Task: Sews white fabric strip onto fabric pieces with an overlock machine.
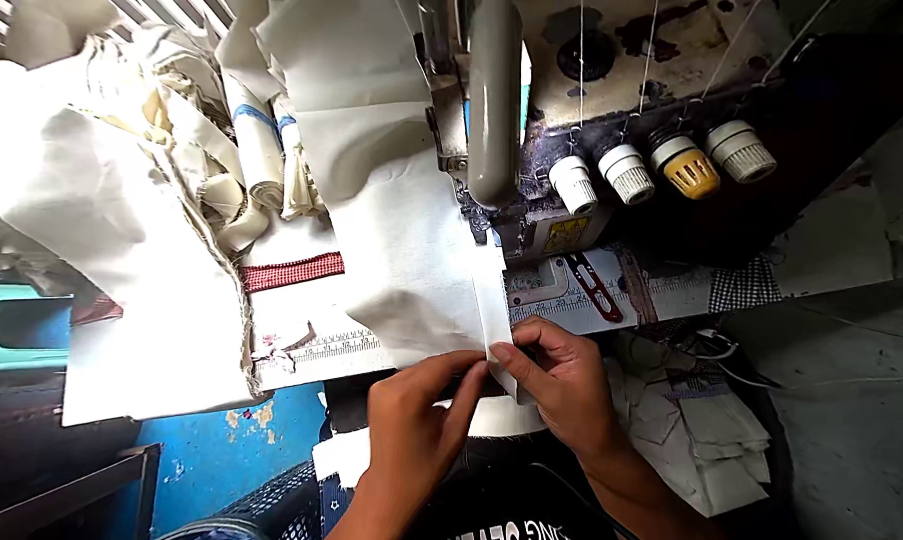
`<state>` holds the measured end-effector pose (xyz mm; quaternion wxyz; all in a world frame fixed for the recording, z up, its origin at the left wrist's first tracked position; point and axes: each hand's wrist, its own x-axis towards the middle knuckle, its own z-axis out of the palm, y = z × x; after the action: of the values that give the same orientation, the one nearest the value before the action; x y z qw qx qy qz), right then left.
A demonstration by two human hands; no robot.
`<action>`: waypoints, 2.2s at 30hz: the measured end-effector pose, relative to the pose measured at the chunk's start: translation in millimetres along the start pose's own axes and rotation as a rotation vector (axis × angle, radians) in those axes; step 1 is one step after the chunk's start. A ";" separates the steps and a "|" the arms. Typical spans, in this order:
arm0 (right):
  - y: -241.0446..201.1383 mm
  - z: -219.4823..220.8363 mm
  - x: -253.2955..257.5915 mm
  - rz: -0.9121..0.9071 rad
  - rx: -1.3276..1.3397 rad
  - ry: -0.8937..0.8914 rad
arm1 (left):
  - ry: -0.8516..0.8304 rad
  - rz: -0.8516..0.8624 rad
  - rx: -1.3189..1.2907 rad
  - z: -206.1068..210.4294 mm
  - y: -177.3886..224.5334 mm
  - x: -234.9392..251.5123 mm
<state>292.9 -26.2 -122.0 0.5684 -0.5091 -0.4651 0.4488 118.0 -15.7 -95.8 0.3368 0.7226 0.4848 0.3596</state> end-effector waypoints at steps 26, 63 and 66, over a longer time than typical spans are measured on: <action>-9.9 19.9 22.1 -0.182 -0.419 0.172 | 0.162 0.413 0.419 -11.2 -19.8 69.6; -4.3 -50.6 1.4 -0.487 -0.504 -0.175 | 0.121 -0.511 0.489 -219.9 -151.0 -48.4; -4.4 -44.6 -0.3 -0.442 -0.408 -0.239 | 0.120 -0.497 0.489 -220.7 -151.8 -49.2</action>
<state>336.9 -34.0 -119.8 0.4797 -0.4431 -0.7082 0.2684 -151.7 14.4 -118.6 0.2018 0.6195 0.7365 0.1819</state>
